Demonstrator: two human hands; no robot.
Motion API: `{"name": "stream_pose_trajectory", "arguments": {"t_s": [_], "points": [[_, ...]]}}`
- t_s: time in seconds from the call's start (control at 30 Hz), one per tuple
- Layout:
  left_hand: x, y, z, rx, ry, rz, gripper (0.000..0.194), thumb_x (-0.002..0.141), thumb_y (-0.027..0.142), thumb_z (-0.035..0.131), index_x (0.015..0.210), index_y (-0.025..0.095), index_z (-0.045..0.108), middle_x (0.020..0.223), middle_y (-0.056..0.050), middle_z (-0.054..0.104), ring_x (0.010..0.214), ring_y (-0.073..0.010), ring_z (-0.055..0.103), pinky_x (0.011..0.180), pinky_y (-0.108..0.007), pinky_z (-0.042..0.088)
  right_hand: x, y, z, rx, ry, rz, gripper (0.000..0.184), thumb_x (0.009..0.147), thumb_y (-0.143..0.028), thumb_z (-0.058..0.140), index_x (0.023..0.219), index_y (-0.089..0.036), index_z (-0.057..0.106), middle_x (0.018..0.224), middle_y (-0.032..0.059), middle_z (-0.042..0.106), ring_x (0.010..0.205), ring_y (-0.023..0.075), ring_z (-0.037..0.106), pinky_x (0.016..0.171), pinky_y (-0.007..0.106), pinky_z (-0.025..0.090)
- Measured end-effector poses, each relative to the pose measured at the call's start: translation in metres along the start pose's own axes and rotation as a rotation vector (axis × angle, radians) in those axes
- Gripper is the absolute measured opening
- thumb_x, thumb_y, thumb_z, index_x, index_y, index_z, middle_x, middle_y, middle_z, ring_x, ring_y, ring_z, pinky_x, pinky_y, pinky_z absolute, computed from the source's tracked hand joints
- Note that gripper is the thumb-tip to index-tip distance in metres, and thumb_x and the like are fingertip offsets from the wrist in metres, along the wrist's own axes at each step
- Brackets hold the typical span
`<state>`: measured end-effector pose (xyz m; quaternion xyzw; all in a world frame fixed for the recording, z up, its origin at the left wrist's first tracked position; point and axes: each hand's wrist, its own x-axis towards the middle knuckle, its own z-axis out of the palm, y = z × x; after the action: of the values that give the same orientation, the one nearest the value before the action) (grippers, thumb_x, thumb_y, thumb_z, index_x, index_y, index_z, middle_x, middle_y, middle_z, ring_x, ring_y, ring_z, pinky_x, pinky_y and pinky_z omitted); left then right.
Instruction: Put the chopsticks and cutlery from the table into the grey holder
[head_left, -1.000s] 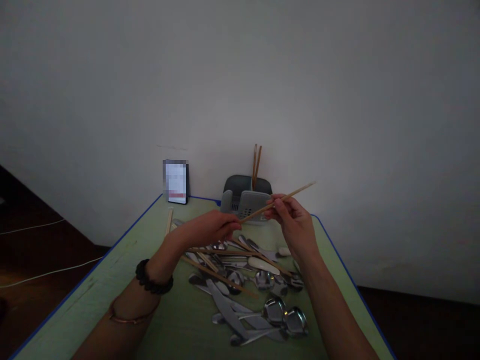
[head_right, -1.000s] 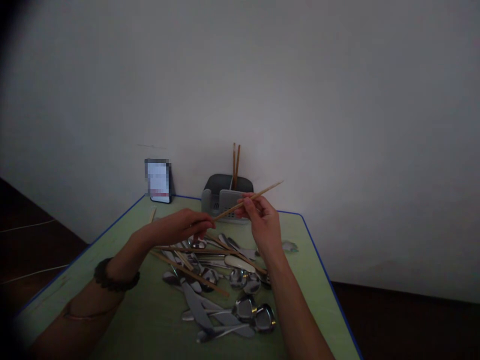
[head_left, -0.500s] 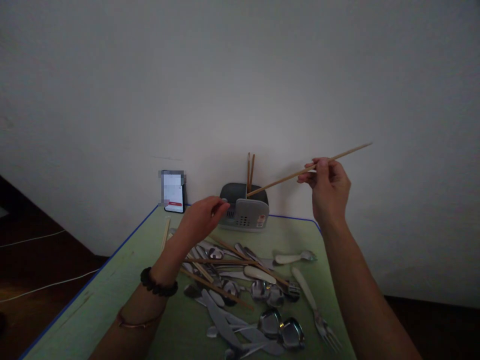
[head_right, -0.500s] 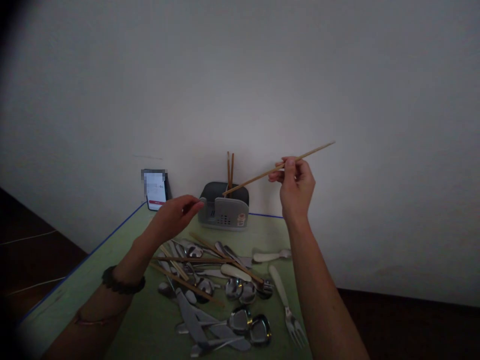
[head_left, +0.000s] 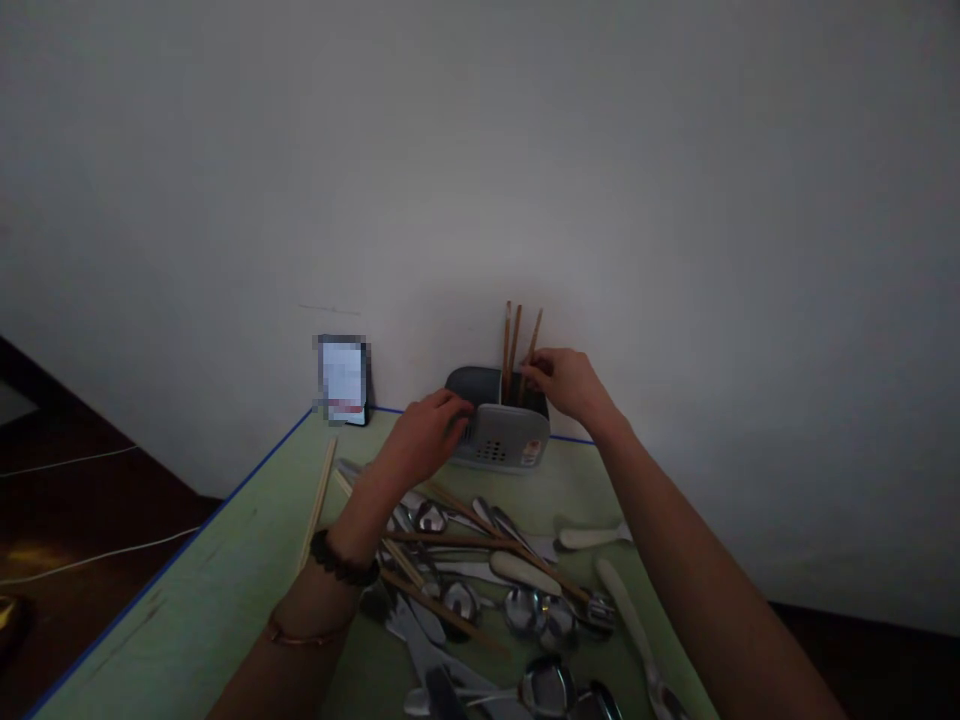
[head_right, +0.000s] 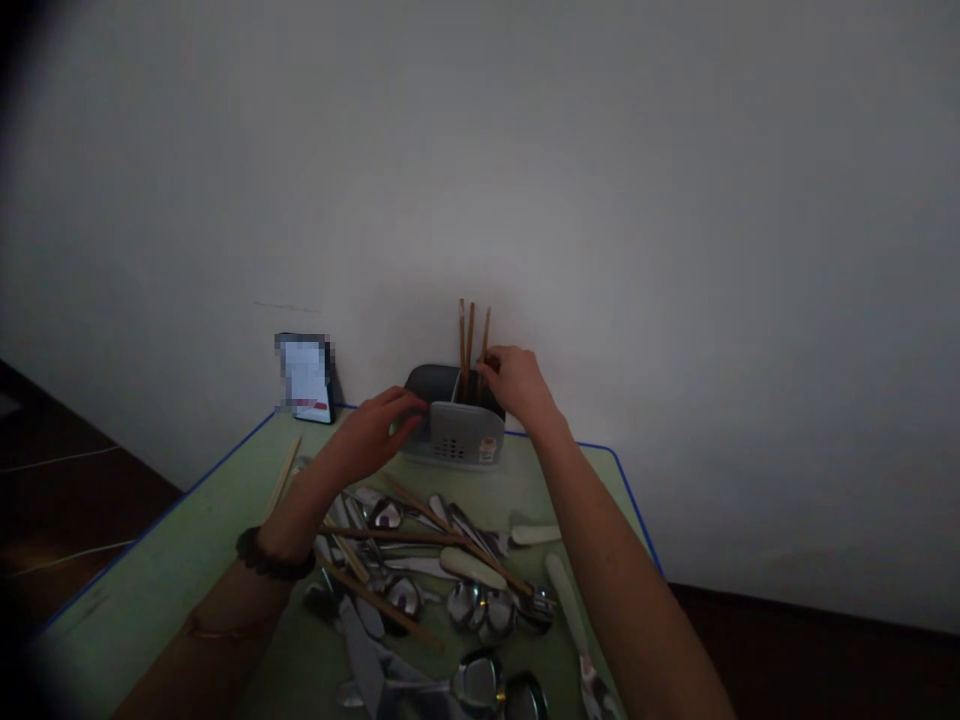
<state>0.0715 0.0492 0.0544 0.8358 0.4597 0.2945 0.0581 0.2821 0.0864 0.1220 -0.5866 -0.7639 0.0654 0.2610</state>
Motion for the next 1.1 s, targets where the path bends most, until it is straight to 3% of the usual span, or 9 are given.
{"name": "stream_pose_trajectory", "arguments": {"t_s": [0.2,0.47,0.7,0.9,1.0,1.1], "points": [[0.001,-0.008,0.003,-0.058,-0.056,0.005,0.026,0.090,0.013,0.043,0.099,0.020,0.065,0.101,-0.004,0.063,0.094,-0.0167,0.061,0.088,-0.030,0.047,0.002,-0.006,0.005,-0.201,-0.032,0.034,0.021,0.088,-0.022,0.052,0.082,-0.015,0.070,0.079,0.0084,0.072,0.073,0.0183,0.063,0.068,0.027,0.042],[0.002,-0.007,-0.001,-0.123,-0.082,-0.010,0.026,0.091,0.013,0.041,0.101,0.019,0.065,0.103,-0.005,0.064,0.095,-0.0177,0.059,0.089,-0.033,0.046,-0.004,-0.007,0.013,-0.283,0.007,0.058,0.030,0.091,-0.033,0.047,0.094,-0.017,0.072,0.092,0.0133,0.072,0.083,0.0241,0.065,0.071,0.032,0.043],[-0.001,-0.010,-0.001,-0.084,0.078,0.040,0.023,0.087,0.012,0.046,0.100,0.017,0.065,0.109,-0.008,0.055,0.107,-0.0209,0.051,0.098,-0.037,0.042,-0.021,-0.003,0.011,-0.162,0.134,0.027,0.030,0.091,-0.031,0.046,0.100,-0.017,0.070,0.097,0.0116,0.071,0.084,0.0227,0.063,0.077,0.034,0.044],[-0.007,-0.002,-0.008,-0.072,0.177,0.002,0.020,0.086,0.015,0.048,0.099,0.018,0.064,0.101,-0.007,0.050,0.101,-0.0201,0.052,0.091,-0.036,0.046,-0.071,-0.009,0.012,0.005,0.292,-0.033,0.026,0.089,-0.028,0.049,0.105,-0.015,0.065,0.096,0.0101,0.068,0.083,0.0201,0.060,0.081,0.034,0.045],[-0.018,0.004,-0.014,-0.099,0.052,0.001,0.020,0.086,0.018,0.047,0.102,0.017,0.060,0.101,-0.007,0.054,0.090,-0.0179,0.056,0.080,-0.032,0.048,-0.097,-0.016,0.014,0.084,0.221,-0.059,0.023,0.088,-0.026,0.050,0.102,-0.018,0.065,0.092,0.0076,0.067,0.080,0.0182,0.060,0.077,0.031,0.046],[-0.032,0.006,-0.018,-0.091,-0.259,0.002,0.021,0.086,0.022,0.049,0.105,0.017,0.057,0.097,-0.006,0.062,0.081,-0.0167,0.059,0.076,-0.030,0.048,-0.114,-0.021,0.017,0.113,-0.005,-0.093,0.020,0.088,-0.024,0.051,0.099,-0.017,0.066,0.091,0.0072,0.068,0.077,0.0164,0.060,0.073,0.029,0.045]]}}
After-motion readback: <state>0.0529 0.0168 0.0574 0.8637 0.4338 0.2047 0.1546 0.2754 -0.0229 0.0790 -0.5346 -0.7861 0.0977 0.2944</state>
